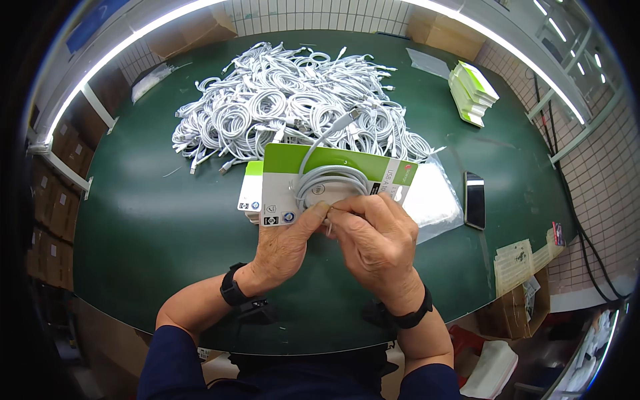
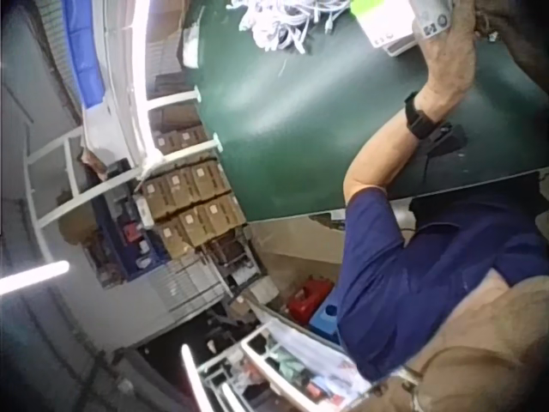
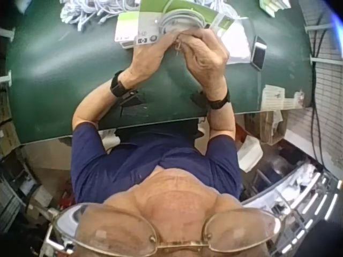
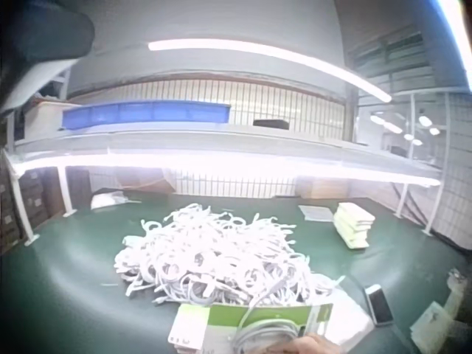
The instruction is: Packaging USB cables into cardboard sleeves and securing them with plastic ties.
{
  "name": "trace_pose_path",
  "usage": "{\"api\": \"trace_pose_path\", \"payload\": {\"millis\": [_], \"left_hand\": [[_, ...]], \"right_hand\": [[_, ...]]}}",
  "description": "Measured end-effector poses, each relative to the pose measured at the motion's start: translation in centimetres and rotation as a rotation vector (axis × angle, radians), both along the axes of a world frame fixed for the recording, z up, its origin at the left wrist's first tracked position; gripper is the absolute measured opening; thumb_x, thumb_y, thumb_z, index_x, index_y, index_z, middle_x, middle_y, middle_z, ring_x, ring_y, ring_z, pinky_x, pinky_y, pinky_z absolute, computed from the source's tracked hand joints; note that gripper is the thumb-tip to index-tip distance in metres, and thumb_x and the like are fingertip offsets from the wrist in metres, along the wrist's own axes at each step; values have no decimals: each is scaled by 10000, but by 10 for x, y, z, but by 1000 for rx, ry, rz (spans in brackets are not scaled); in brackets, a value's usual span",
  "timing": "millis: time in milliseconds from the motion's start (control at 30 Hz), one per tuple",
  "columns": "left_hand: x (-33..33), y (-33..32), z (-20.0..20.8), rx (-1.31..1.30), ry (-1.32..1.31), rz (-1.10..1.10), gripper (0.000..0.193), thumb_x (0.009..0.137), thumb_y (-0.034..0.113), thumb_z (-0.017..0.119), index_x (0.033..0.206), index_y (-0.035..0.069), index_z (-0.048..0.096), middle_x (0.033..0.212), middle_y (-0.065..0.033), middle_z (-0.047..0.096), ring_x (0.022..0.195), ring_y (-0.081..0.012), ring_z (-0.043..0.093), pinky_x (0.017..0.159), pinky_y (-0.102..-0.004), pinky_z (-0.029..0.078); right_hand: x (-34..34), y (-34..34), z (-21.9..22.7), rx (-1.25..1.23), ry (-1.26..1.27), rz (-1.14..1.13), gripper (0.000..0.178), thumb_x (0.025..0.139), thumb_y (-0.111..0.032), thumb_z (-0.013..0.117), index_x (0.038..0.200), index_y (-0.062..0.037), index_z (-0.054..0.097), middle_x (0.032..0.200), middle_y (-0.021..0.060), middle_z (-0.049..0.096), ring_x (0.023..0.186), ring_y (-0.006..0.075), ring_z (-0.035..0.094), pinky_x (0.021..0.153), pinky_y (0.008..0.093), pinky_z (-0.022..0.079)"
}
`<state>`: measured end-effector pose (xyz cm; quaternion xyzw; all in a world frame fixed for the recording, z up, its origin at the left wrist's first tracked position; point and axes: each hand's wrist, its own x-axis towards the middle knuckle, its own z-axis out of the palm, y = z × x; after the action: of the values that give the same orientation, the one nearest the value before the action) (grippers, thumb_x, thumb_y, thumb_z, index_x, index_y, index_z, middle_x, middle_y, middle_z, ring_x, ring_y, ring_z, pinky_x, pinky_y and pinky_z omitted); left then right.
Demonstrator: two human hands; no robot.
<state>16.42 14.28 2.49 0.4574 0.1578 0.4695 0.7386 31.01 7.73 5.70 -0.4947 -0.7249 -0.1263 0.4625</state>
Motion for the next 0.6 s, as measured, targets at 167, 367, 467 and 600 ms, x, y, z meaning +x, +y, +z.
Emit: {"api": "trace_pose_path", "payload": {"millis": [167, 367, 467, 600], "left_hand": [[-2, 2, 8, -7, -17, -14, 222, 989, 93, 649, 1155, -53, 628, 970, -87, 701, 787, -127, 666, 681, -260, 567], [-6, 5, 21, 24, -46, -50, 255, 993, 78, 641, 1203, -58, 595, 1036, -111, 687, 821, -141, 664, 682, -276, 572], [-6, 2, 23, 26, -43, -84, 264, 990, 71, 643, 1212, -60, 584, 1052, -118, 682, 819, -145, 660, 680, -281, 572], [-9, 0, 21, 34, -9, -131, 273, 984, 66, 653, 1214, -60, 577, 1060, -123, 678, 805, -152, 654, 676, -289, 571]], "right_hand": [[8, 4, 1, 38, 40, 80, 279, 720, 108, 776, 946, -43, 713, 869, 84, 683, 711, 208, 625, 610, 292, 493], [48, 0, -10, 402, 432, -33, 229, 856, 53, 715, 1071, -14, 673, 957, 108, 678, 785, 147, 636, 644, 285, 504], [72, 4, -20, 197, 1069, -43, 296, 915, 33, 667, 1205, -8, 626, 1112, 89, 666, 935, 147, 651, 701, 246, 513], [65, -3, -42, -385, 1559, 617, 303, 966, -61, 648, 1256, 9, 595, 1170, 97, 657, 1018, 174, 651, 803, 274, 550]]}}
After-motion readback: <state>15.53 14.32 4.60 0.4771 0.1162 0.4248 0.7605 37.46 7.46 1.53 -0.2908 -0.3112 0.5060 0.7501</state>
